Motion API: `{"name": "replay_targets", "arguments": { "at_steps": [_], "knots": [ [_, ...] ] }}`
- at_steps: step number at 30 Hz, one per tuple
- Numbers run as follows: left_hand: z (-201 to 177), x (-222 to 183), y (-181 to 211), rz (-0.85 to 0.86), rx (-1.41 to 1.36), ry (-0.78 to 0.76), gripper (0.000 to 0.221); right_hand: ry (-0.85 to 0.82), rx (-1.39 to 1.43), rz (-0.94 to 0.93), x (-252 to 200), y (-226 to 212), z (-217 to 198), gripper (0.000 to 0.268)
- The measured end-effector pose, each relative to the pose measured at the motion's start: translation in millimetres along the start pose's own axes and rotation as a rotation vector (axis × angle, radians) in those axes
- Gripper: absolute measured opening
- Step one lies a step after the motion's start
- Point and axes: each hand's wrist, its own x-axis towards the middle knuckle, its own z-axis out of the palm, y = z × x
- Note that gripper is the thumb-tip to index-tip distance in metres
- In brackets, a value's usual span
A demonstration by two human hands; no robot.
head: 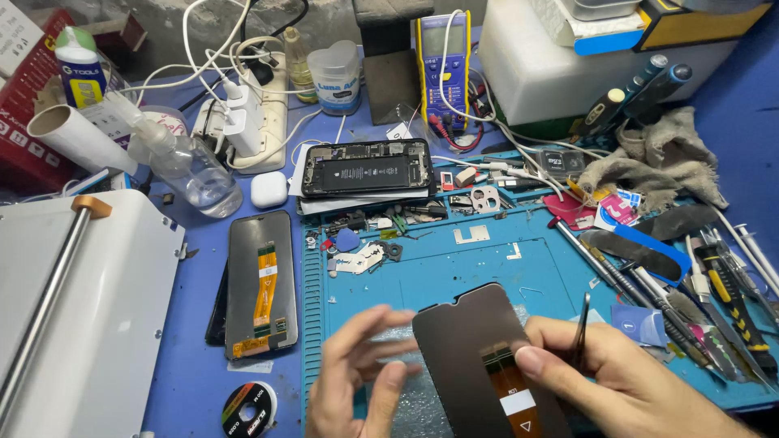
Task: Cleaning a phone frame with tweezers and a brush to prepare for screen replacement
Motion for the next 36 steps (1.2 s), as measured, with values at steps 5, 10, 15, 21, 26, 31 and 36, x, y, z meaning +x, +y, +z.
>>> {"name": "replay_targets", "arguments": {
  "at_steps": [5,10,15,21,26,31,36],
  "knots": [
    [-4,-12,10,0.62,0.705,0.118,0.047,0.03,0.28,0.221,-2,3,6,0.047],
    [15,-19,16,0.804,0.948,-0.069,0.025,-0.136,0.542,0.294,0,17,16,0.05],
    [3,-10,-1,1.078,1.095,-0.269,0.033,-0.28,-0.018,-0.021,0,35,-7,0.026],
    [-4,-8,-22,1.087,0.864,-0.368,0.027,0.25,-0.169,-0.296,-4,67,-22,0.076],
    [4,-21,-50,0.919,0.742,-0.449,0.015,0.347,-0.077,-0.297,17,101,-19,0.089],
    [9,-21,-68,0.837,0.705,-0.414,0.018,0.329,-0.113,-0.287,39,98,-3,0.064],
    [8,-18,-85,0.859,0.831,-0.466,0.031,0.383,-0.307,-0.222,43,90,15,0.021]
  ]
}}
